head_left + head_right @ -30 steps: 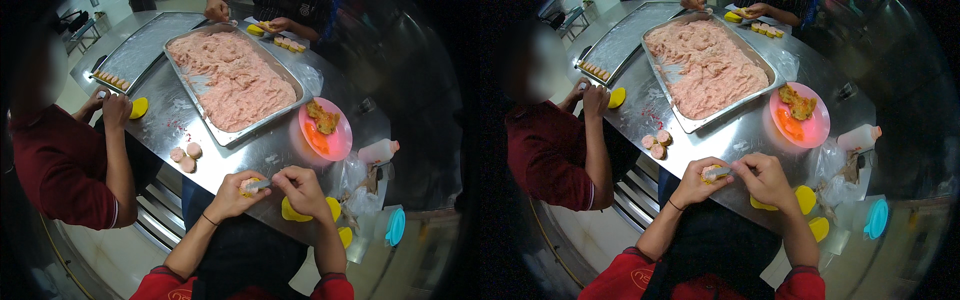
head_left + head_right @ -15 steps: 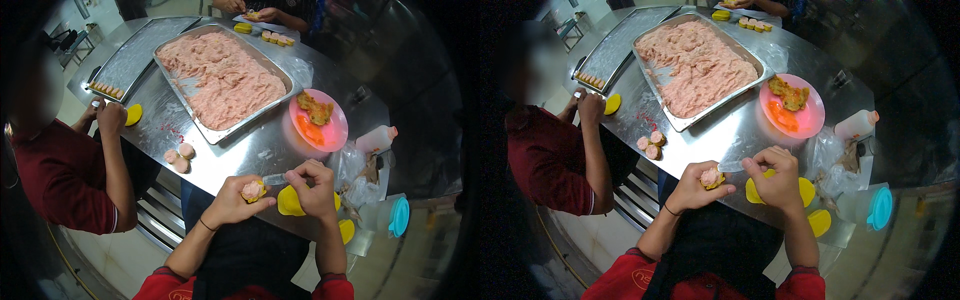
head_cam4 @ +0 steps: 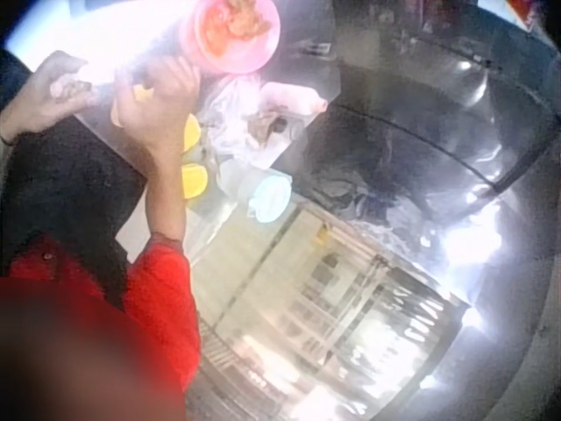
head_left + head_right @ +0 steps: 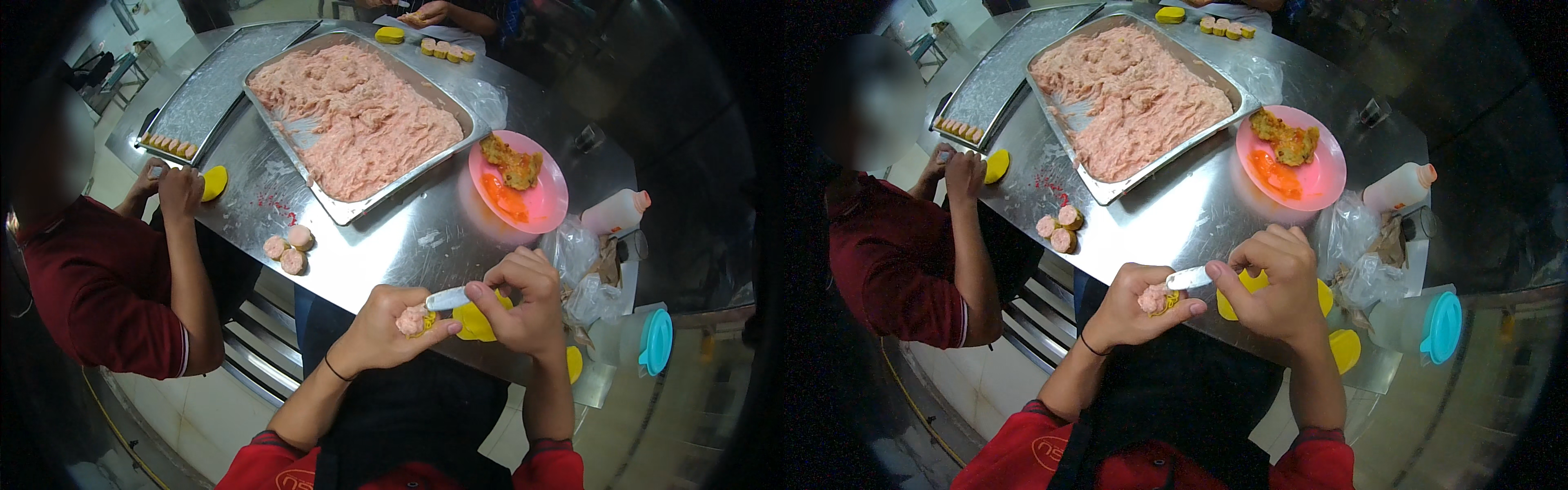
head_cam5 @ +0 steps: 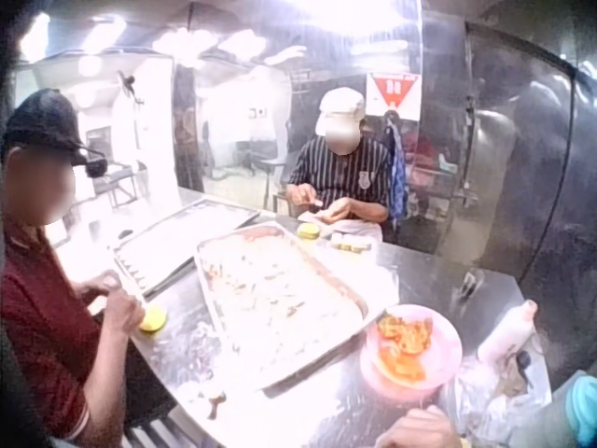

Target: The person scoops ground meat from a tray and places it into yellow plastic molds, then presses the molds together to form small round patties. The finished patties are placed on the stainless steel table. The process is repeated continuously.

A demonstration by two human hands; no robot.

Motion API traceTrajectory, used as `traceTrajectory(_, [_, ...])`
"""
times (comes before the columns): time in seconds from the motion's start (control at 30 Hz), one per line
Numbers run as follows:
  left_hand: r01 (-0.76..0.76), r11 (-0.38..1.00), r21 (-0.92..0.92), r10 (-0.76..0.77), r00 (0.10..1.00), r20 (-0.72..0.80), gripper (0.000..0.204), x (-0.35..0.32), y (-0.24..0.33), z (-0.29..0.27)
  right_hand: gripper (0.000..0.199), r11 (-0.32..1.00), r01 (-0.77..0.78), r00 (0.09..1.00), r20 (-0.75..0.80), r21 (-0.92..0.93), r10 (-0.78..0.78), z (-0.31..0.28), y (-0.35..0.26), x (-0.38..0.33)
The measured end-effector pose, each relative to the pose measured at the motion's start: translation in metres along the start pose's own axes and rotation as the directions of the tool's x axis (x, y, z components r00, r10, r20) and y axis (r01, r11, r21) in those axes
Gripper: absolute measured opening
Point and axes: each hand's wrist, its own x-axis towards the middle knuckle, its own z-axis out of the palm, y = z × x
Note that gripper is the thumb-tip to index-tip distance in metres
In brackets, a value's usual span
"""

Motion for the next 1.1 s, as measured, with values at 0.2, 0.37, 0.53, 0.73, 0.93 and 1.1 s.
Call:
traceTrajectory(0.2, [0.000,0.996,0.094,0.000,1.000,0.000,0.023,0.001,0.004,0.001,0.025,0.990,0.022,1.000,-0.002,-0.139,-0.023,-0.003,-0.012,0.000])
traceTrajectory(0.37, [-0.012,0.997,0.080,0.014,1.000,-0.024,0.024,0.002,0.006,0.001,0.025,0.970,0.171,0.984,-0.029,-0.175,-0.178,-0.006,-0.019,-0.003])
traceTrajectory(0.53, [-0.019,0.988,0.153,0.027,0.999,-0.047,0.023,0.001,0.010,0.001,0.025,0.987,0.121,0.990,-0.055,-0.106,-0.127,-0.002,-0.018,-0.006])
traceTrajectory(0.73, [-0.110,0.974,0.196,0.131,0.986,-0.099,0.023,0.002,0.010,0.001,0.023,0.999,-0.049,0.994,-0.096,-0.019,0.047,-0.001,-0.016,-0.005])
traceTrajectory(0.93, [-0.089,0.988,0.125,0.108,0.982,-0.153,0.023,-0.005,0.006,0.000,0.023,0.993,-0.065,0.998,-0.028,-0.099,0.063,0.000,-0.010,-0.002])
traceTrajectory(1.1, [-0.140,0.990,0.029,0.143,0.965,-0.220,0.024,-0.009,-0.012,-0.004,0.020,0.916,-0.311,0.946,-0.007,0.254,0.324,-0.006,0.003,0.005])
